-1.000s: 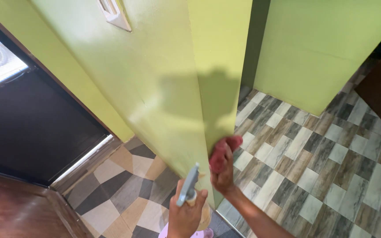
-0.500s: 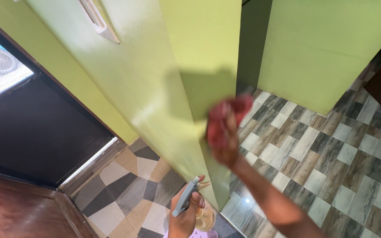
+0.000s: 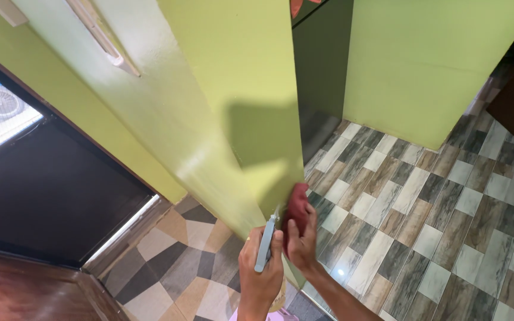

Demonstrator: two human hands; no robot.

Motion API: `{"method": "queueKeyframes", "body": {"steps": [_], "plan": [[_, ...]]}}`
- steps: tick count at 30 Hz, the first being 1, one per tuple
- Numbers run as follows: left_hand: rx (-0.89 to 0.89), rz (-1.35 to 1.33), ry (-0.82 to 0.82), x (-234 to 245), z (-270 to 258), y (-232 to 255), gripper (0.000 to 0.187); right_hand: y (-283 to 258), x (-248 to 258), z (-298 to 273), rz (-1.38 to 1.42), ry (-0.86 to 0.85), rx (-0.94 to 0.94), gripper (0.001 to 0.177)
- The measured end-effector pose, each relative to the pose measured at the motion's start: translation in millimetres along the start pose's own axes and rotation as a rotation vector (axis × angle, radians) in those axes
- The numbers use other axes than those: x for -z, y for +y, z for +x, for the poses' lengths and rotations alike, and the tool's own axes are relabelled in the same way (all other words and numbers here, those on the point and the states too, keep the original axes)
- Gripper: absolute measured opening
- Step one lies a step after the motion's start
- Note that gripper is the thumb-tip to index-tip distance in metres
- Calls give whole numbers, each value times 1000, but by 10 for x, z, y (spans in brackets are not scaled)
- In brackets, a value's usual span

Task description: Cleaning and wiping the walls of a room using a spray bottle and a cloth.

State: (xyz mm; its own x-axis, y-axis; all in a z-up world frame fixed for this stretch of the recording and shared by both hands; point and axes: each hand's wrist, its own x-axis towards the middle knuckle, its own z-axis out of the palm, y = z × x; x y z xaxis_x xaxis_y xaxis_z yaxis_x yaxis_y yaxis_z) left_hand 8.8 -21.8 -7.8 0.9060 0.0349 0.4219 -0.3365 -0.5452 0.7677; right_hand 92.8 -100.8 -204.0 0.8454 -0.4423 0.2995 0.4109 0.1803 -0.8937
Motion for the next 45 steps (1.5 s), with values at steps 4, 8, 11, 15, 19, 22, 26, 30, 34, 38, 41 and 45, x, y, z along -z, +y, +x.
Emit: {"method": "queueKeyframes", "body": {"steps": [4,8,11,15,19,22,26,30,34,38,41,45], "plan": [[87,-37,22,11,-25,5,22,-147,-165,80,237,-52,161,54],[-68,-72,55,111,-96,-10,30,199,-159,-98,612,-82,-32,62],[-144,-17,113,151,-227,-108,33,396,-225,-379,234,-113,203,73],[109,-160,98,247,-406,-273,39,-171,-389,110,-214,-61,571,71],[91,-132,88,312,-448,-229,42,-1328,-475,857,-350,-47,684,58],[110,-118,76,276,-368,-208,42,-1389,-542,1055,-275,-85,828,55],[71,-140,91,271,-182,-42,40,-597,-333,499,-329,-141,1021,51],[-289,-5,122,407,-32,61,34,-535,-314,564,-55,-147,609,64],[-302,2,136,508,174,186,33,-1879,-572,1232,-189,-33,771,42],[-181,-31,147,589,273,376,34,-2311,-889,1380,-310,-38,931,42],[-153,-74,164,633,326,320,31,-1186,-694,928,-321,-114,1069,33],[-398,48,127,605,355,402,28,-1149,-475,938,-281,-45,942,38]]}}
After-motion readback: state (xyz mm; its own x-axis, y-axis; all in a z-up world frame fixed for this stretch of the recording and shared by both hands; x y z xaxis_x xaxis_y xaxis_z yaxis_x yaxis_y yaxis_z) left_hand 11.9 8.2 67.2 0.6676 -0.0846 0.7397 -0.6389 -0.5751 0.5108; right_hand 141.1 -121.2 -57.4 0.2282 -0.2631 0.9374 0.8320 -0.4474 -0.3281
